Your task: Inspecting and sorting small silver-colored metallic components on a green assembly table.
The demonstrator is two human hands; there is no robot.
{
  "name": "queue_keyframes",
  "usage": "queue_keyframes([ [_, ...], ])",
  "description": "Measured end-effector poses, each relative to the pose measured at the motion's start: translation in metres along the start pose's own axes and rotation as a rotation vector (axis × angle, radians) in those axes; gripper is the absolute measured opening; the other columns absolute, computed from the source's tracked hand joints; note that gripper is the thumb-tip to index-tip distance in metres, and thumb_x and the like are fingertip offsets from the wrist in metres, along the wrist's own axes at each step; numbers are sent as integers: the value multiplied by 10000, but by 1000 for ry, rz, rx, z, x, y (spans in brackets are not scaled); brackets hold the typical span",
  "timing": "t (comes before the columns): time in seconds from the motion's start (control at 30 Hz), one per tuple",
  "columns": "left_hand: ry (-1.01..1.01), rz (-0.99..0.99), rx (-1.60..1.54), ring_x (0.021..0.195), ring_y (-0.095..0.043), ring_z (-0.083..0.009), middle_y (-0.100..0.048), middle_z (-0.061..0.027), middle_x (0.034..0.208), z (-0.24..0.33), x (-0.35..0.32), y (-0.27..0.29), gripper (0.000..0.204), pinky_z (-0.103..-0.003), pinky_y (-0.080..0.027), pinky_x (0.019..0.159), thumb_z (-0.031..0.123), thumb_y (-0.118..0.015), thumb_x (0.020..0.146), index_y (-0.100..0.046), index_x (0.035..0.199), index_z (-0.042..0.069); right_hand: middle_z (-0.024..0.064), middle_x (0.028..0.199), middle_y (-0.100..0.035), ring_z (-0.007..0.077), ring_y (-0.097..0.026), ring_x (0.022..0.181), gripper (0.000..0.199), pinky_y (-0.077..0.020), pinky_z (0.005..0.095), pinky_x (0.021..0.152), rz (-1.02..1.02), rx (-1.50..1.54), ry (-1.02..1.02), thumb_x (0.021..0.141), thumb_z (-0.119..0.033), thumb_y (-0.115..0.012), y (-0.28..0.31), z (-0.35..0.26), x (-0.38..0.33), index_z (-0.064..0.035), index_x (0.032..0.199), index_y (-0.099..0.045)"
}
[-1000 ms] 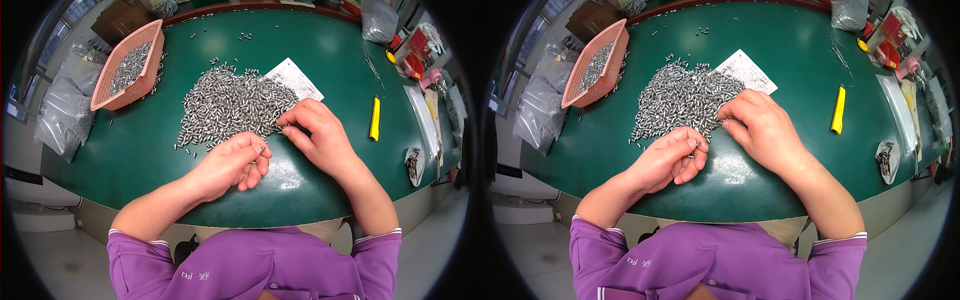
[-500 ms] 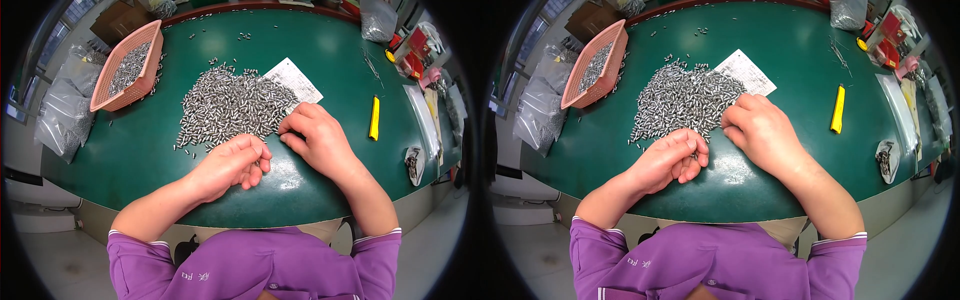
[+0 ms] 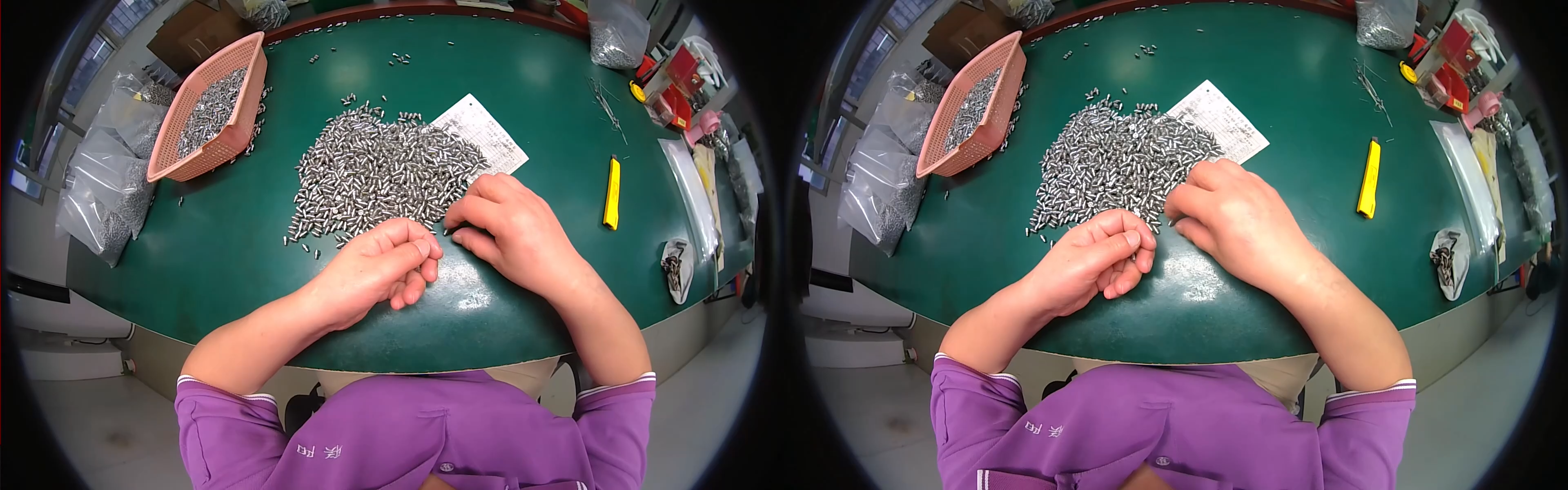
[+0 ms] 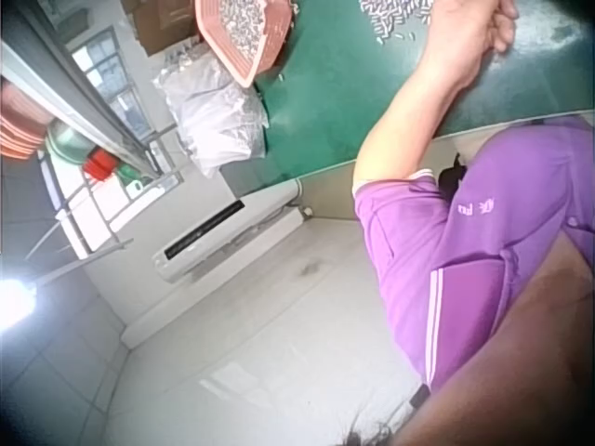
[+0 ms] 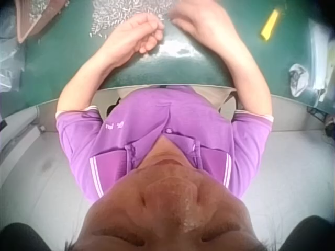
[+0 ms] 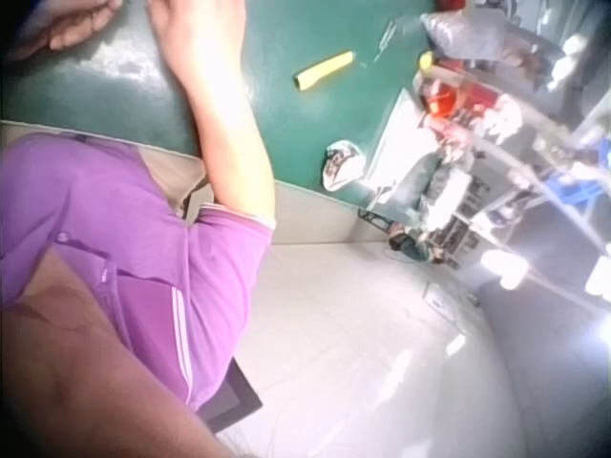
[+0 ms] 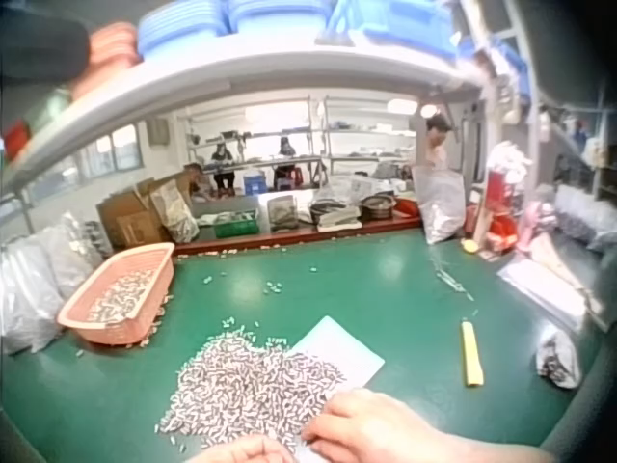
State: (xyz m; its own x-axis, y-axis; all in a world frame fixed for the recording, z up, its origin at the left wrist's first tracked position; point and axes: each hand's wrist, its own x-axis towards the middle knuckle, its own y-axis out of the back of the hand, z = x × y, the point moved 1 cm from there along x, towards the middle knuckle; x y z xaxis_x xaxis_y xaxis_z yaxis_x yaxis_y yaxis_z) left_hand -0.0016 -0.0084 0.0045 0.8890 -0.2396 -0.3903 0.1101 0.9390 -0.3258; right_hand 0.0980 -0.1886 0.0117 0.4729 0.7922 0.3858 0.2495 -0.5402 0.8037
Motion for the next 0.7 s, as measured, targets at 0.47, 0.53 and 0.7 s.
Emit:
queue_keyframes([
  [0.47,-6,8,64,610,-509,-62,-569,-28,848,1,0,-1,140,-198,-395,500,163,-489,989,-515,1048,38,46,836,-572,234,-564,826,97,-466,350,743,5,230,35,768,-69,-700,-2,-3,3,-77,855,-660],
  [0.53,-21,-11,85,633,-531,-60,-580,-22,849,2,-1,-2,172,-200,-425,529,183,-511,982,-510,1042,22,43,840,-580,228,-568,828,99,-467,343,742,20,302,77,773,-68,-701,-2,-5,3,-76,865,-666],
  [0.7,-15,-36,66,629,-530,-61,-575,-20,843,0,-1,0,153,-201,-421,523,183,-497,987,-510,1041,41,44,855,-594,227,-581,831,123,-478,336,726,76,266,85,770,-59,-709,0,-4,3,-78,889,-682],
])
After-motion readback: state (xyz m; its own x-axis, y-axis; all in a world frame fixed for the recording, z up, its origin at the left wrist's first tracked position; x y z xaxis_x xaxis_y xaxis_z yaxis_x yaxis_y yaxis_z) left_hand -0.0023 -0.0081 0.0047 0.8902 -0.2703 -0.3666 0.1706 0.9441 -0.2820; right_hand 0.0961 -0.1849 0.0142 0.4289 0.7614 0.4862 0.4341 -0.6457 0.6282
